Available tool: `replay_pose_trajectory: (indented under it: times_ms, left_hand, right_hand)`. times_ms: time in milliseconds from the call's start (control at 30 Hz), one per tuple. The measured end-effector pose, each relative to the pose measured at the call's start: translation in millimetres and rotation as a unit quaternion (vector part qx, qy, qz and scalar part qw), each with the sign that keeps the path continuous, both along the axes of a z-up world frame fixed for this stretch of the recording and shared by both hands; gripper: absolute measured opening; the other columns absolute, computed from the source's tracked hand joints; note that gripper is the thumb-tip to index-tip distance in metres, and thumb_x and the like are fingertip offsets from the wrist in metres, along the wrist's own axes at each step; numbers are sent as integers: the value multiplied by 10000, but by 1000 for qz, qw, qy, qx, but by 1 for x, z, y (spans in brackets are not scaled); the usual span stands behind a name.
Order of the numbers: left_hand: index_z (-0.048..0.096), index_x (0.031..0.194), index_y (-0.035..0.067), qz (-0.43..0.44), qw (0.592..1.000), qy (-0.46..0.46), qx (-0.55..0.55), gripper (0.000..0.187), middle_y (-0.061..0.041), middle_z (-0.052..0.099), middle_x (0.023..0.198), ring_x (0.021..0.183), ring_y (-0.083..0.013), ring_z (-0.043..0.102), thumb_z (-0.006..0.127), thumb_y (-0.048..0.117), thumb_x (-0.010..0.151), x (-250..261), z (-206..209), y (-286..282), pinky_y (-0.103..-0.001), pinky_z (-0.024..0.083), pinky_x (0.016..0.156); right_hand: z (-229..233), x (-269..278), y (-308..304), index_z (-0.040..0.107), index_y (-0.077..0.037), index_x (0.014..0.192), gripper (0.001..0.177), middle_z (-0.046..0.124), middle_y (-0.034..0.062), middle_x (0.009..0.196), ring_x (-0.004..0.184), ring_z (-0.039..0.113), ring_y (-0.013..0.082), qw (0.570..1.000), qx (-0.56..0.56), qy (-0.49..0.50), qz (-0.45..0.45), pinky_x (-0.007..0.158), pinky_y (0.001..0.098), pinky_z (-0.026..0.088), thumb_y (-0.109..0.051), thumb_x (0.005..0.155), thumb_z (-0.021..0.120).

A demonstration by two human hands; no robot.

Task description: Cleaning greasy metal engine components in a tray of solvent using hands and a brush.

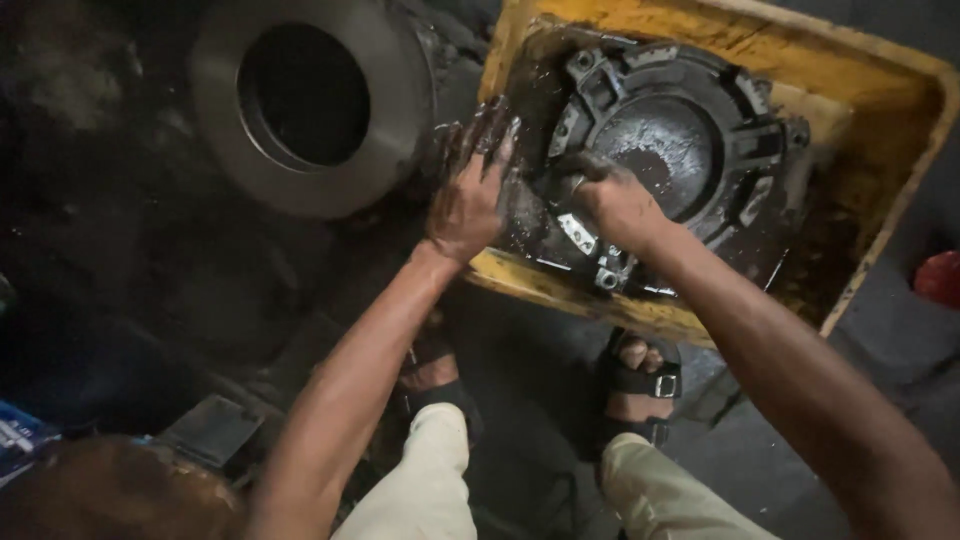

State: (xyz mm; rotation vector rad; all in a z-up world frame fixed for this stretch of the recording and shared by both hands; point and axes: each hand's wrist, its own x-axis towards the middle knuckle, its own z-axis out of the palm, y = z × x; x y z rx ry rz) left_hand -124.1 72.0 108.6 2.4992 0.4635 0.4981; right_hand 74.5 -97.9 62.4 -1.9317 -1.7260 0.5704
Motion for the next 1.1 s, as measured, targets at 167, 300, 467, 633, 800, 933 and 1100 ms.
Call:
replay_pose_trajectory:
  times_ms: [167, 300, 467, 633, 800, 933, 1100]
  left_hand:
    - [430, 1569, 16, 6, 999, 30, -21, 601, -286, 424, 1584, 1489, -467, 381, 551, 24, 980, -8, -18, -3, -543, 291, 1271]
    - [423, 1586, 37, 15, 999, 4, -37, 681, -307, 430, 1567, 1481, -494, 417, 498, -55, 916, -2, -22, 1, -494, 353, 1267]
    - [460, 1525, 59, 16, 999, 30, -29, 693, -307, 442, 1543, 1426, -487, 443, 515, -81, 848, -5, -19, -2, -510, 372, 1189]
    - [463, 1535, 39, 8, 999, 36, -30, 677, -275, 461, 1544, 1460, -482, 423, 539, -99, 877, -8, -27, -6, -500, 371, 1246]
    - [449, 1507, 28, 15, 999, -3, 28, 711, -309, 471, 1515, 1430, -499, 426, 562, -56, 809, -3, -15, 1, -543, 328, 1221]
    - [445, 1554, 10, 18, 998, -1, -59, 650, -303, 488, 1487, 1427, -498, 424, 565, -37, 917, -12, -22, -7, -522, 350, 1228]
    - [484, 1498, 6, 41, 999, -13, 2, 609, -286, 508, 1502, 1444, -473, 434, 539, -63, 895, -4, -21, 0, -520, 356, 1231]
  right_hand:
    - [3, -12, 11, 751, -165, 1111, 203, 744, 179, 1000, 891, 700, 377, 944, -190, 202, -176, 899, 486, 541, -148, 916, 698]
    - [8, -5, 2, 784, -132, 1066, 181, 761, 166, 1031, 865, 727, 325, 962, -252, 77, -72, 835, 441, 576, -93, 908, 705]
    - [-4, 2, 9, 787, -75, 1032, 258, 748, 220, 1035, 882, 716, 367, 993, -108, 33, 22, 809, 463, 574, -21, 785, 732]
    - [-2, 1, 1, 746, -69, 987, 158, 768, 157, 937, 798, 754, 282, 933, -289, 126, -175, 768, 409, 605, -68, 829, 750]
    - [21, 6, 12, 760, -47, 900, 78, 765, 146, 895, 734, 750, 265, 970, -238, 43, 17, 697, 393, 594, -112, 927, 725]
    - [26, -9, 16, 778, -68, 1023, 207, 758, 169, 899, 810, 740, 302, 974, -159, 121, -103, 721, 419, 571, -28, 831, 714]
    - [-36, 11, -25, 774, -67, 872, 35, 756, 153, 860, 858, 727, 337, 988, -152, -14, 16, 859, 445, 581, -60, 838, 773]
